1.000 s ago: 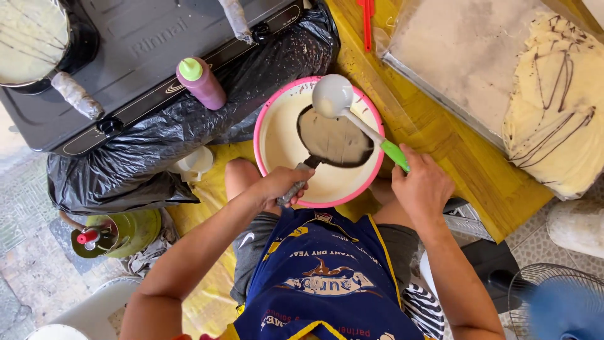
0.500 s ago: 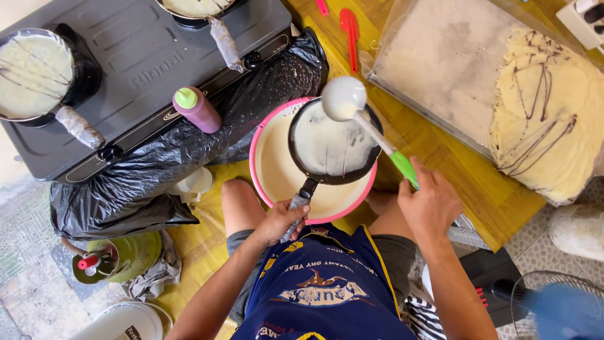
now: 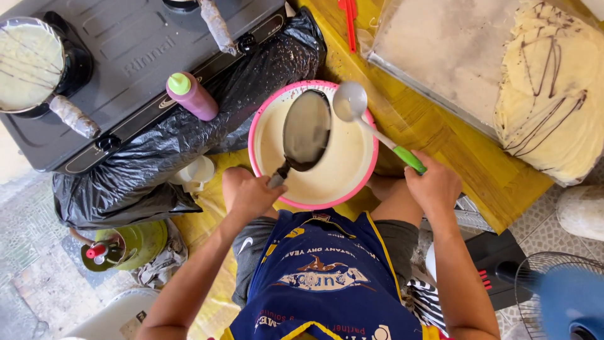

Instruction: Preparing thin crepes by dipping pans into batter, cooking them on a stove, and drizzling with sauce.

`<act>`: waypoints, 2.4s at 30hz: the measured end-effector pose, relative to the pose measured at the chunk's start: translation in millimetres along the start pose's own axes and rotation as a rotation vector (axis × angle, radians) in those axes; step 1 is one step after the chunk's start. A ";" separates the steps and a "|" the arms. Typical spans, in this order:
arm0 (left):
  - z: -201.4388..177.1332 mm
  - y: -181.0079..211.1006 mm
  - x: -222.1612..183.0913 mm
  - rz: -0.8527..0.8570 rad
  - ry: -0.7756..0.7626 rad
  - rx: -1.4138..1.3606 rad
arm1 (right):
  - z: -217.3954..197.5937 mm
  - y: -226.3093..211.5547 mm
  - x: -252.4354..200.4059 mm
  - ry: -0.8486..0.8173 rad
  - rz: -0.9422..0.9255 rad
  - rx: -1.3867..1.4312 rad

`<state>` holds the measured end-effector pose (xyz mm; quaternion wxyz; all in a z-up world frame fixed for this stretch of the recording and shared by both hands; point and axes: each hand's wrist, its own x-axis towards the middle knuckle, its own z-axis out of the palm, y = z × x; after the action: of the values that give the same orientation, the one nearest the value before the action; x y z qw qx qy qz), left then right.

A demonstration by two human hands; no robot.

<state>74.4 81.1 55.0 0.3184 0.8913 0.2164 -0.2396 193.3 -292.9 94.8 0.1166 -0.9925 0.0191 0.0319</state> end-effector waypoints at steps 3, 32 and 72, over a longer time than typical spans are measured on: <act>-13.2 -4.9 -10.0 0.142 0.253 0.336 | 56.4 24.7 1.6 -0.190 -0.048 -0.250; 92.6 -58.7 31.2 0.256 0.690 0.393 | 51.3 -63.9 20.1 -0.552 -0.249 -0.435; -198.3 11.5 241.4 -0.165 0.276 -1.734 | -23.1 88.9 43.1 -0.715 0.370 1.983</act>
<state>329.0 262.5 59.3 0.8354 0.3385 0.4221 0.0965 233.6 -386.0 93.8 0.8635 -0.3694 0.1514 0.3083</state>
